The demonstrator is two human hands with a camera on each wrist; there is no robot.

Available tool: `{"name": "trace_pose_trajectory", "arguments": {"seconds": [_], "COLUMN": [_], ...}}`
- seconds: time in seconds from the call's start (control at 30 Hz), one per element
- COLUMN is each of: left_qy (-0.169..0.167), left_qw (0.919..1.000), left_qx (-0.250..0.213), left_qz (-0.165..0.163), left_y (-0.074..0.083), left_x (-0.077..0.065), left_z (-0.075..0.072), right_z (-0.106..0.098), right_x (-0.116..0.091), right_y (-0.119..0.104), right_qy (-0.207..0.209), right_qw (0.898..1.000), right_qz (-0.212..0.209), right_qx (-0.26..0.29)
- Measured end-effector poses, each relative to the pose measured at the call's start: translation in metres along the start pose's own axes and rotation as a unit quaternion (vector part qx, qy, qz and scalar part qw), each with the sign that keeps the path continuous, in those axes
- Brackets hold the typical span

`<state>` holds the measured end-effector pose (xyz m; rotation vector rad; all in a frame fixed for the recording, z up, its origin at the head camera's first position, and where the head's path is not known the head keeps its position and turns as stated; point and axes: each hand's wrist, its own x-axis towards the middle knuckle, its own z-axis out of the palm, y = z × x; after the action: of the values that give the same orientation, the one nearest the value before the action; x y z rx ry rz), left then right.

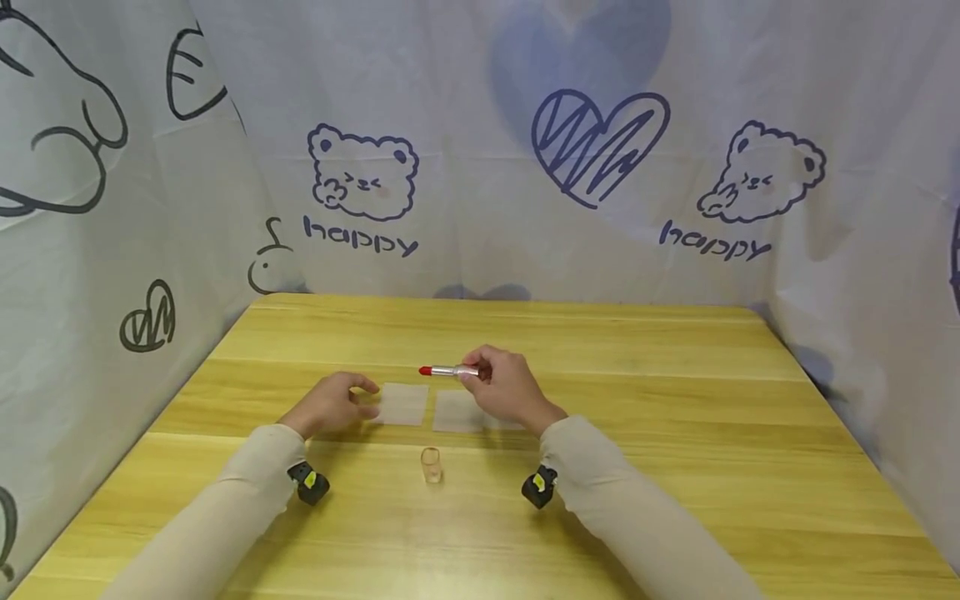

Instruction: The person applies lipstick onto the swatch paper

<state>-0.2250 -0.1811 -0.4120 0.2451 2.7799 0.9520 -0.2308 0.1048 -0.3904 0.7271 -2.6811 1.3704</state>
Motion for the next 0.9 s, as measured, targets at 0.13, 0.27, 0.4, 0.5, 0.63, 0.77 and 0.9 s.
{"name": "trace_pose_trajectory", "arguments": {"seconds": [0.13, 0.27, 0.4, 0.5, 0.63, 0.77, 0.9], "left_qy": [-0.011, -0.017, -0.019, -0.025, -0.028, -0.029, -0.032], "left_qw": [0.9996, 0.9989, 0.9984, 0.9985, 0.9977, 0.9951, 0.9924], "left_qx": [0.027, 0.044, 0.052, 0.048, 0.06, 0.088, 0.111], "left_qz": [-0.004, 0.002, 0.007, 0.003, 0.013, 0.034, 0.041], "left_y": [-0.005, -0.007, -0.005, -0.003, -0.002, -0.001, 0.001], "left_x": [0.0, 0.004, 0.011, 0.014, 0.018, 0.021, 0.023], "left_z": [0.004, 0.005, 0.003, 0.002, 0.003, 0.005, 0.005], "right_z": [0.005, 0.008, 0.009, 0.011, 0.017, 0.023, 0.029], "right_x": [0.0, 0.003, 0.008, 0.011, 0.015, 0.019, 0.022], "right_y": [0.003, 0.006, 0.009, 0.01, 0.012, 0.014, 0.017], "right_qy": [-0.01, -0.006, -0.001, -0.009, -0.015, -0.016, -0.018], "right_qw": [1.0, 1.0, 1.0, 1.0, 1.0, 0.999, 0.999], "right_qz": [0.012, 0.014, 0.008, 0.011, 0.017, 0.022, 0.027], "right_qx": [-0.005, -0.014, -0.017, -0.014, -0.015, -0.017, -0.017]}}
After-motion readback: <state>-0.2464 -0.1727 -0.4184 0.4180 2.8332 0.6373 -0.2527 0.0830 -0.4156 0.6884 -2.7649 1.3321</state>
